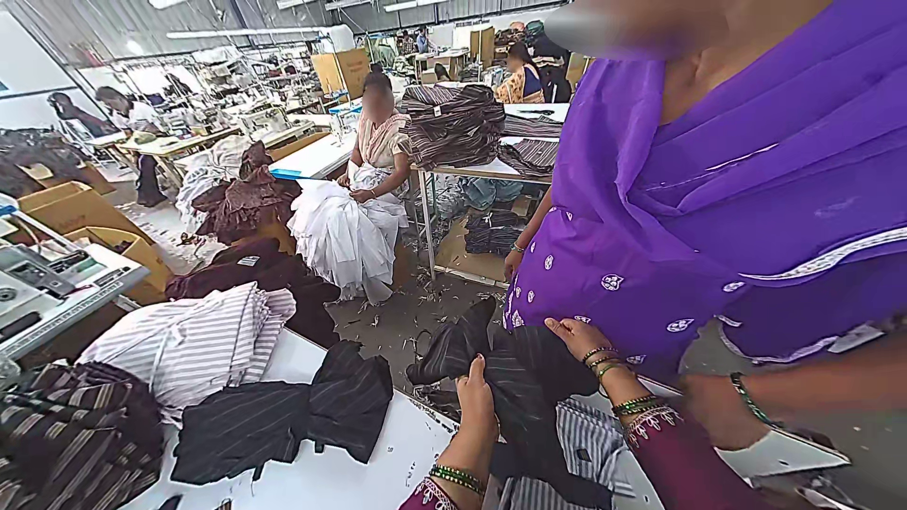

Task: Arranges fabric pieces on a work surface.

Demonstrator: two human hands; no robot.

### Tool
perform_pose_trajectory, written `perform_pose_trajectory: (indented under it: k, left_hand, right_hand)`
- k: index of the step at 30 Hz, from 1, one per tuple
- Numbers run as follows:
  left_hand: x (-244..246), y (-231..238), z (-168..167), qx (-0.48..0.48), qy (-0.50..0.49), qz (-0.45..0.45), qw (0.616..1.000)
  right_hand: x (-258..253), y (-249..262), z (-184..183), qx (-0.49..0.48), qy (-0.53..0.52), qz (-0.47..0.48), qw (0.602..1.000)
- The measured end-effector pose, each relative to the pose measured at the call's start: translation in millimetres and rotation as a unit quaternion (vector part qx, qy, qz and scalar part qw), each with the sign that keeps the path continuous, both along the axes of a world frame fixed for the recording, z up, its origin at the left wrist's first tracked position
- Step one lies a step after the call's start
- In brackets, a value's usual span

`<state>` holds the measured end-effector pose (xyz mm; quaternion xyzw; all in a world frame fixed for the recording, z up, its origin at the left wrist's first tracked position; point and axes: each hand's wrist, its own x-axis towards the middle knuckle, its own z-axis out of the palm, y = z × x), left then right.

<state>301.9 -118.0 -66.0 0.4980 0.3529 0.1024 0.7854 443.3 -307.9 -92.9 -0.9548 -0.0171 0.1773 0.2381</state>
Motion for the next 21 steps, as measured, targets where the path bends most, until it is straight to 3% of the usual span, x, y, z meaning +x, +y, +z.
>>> perform_pose_trajectory:
  k: [21]
  left_hand:
    - [-0.1, -0.7, -0.5, -0.002, -0.006, 0.000, 1.000]
  right_hand:
    - [-3.0, 0.7, 3.7, -0.008, 0.003, 0.012, 1.000]
